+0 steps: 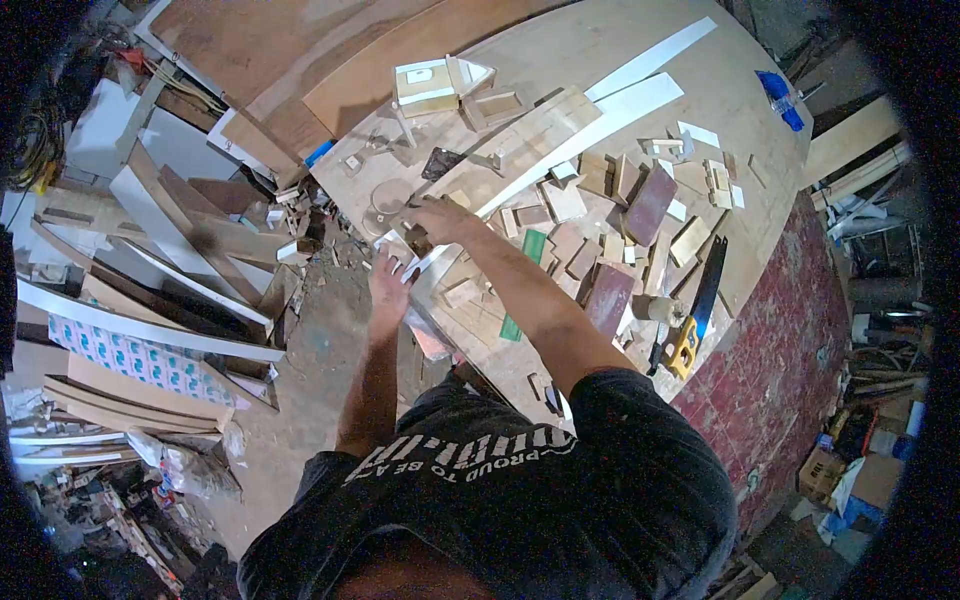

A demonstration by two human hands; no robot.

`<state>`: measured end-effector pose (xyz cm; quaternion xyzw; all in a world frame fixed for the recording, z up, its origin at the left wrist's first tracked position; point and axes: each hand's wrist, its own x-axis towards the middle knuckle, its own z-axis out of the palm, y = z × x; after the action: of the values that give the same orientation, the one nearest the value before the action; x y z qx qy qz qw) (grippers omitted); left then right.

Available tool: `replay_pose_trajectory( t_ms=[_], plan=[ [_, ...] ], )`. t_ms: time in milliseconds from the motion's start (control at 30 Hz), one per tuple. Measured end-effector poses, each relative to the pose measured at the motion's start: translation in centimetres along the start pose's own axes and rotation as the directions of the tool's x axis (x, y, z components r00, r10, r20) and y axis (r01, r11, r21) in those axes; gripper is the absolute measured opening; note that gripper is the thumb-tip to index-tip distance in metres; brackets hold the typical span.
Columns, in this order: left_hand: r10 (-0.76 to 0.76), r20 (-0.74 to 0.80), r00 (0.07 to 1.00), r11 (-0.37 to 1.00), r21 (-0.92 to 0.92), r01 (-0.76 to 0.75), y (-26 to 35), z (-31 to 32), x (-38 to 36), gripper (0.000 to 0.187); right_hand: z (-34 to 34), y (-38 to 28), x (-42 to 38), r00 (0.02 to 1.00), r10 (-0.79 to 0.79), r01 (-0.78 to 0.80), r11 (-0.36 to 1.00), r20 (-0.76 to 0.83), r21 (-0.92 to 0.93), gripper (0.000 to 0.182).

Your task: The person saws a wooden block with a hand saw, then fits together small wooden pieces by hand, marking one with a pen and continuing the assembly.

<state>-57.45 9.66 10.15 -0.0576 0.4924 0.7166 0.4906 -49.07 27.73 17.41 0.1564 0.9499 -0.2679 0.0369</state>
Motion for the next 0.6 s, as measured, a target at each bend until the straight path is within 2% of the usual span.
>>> replay_pose_trajectory(
  t_ms=[33, 100, 167, 233, 300, 367, 400, 433, 500, 567, 600],
  plan=[
    [0.002, 0.000, 1.000, 1.000, 0.003, -0.002, 0.0, -0.1, -0.2, 0.061, 0.0, -0.1, 0.2, 0.998, 0.012, -0.014, 0.999, 0.070, 0.031, 0.068],
    [0.045, -0.014, 0.999, 0.999, -0.009, -0.045, -0.4, -0.9, 0.1, 0.062, 0.3, 1.5, -0.2, 0.999, -0.022, 0.020, 0.997, 0.032, 0.075, 0.071],
    [0.058, 0.034, 0.998, 0.998, -0.025, -0.057, -0.3, -1.7, 0.5, 0.059, 0.9, 4.7, 0.0, 0.986, 0.076, -0.061, 0.993, -0.148, 0.100, 0.074],
    [0.071, 0.080, 0.994, 0.997, -0.039, -0.068, -0.1, -1.9, 0.7, 0.056, 0.1, 7.4, -0.4, 0.959, 0.282, -0.281, 0.958, -0.013, 0.062, 0.089],
    [0.034, 0.006, 0.999, 0.999, -0.001, -0.034, 0.1, -2.0, 1.0, 0.056, 0.6, 7.8, -0.5, 0.952, 0.303, -0.299, 0.951, -0.039, 0.083, 0.085],
    [0.031, 0.028, 0.999, 0.999, -0.025, -0.031, 0.3, -2.4, 1.5, 0.054, 1.9, 7.9, -1.7, 0.990, 0.110, -0.121, 0.985, -0.093, -0.122, 0.076],
    [0.039, 0.051, 0.998, 0.998, -0.050, -0.036, 0.3, -2.7, 1.6, 0.051, 2.8, 8.2, -1.6, 0.984, 0.109, -0.131, 0.978, -0.139, -0.161, 0.063],
    [0.038, 0.040, 0.998, 0.998, -0.056, -0.035, 0.2, -3.0, 1.7, 0.051, 2.9, 8.7, -1.8, 0.986, 0.103, -0.123, 0.979, -0.128, -0.160, 0.063],
    [0.014, -0.005, 1.000, 0.995, -0.103, -0.015, 0.8, -2.6, 1.2, 0.048, 2.4, 9.1, -2.3, 0.973, 0.154, -0.182, 0.971, -0.173, -0.156, 0.050],
    [-0.004, -0.008, 1.000, 0.994, -0.107, 0.003, 0.8, -2.5, 1.0, 0.050, 2.4, 8.9, -2.2, 0.956, 0.213, -0.245, 0.958, -0.203, -0.148, 0.055],
    [0.008, -0.018, 1.000, 0.997, -0.073, -0.009, 0.8, -2.3, 0.8, 0.050, 2.7, 8.6, -1.6, 0.903, 0.320, -0.367, 0.921, -0.288, -0.128, 0.059]
  ],
)
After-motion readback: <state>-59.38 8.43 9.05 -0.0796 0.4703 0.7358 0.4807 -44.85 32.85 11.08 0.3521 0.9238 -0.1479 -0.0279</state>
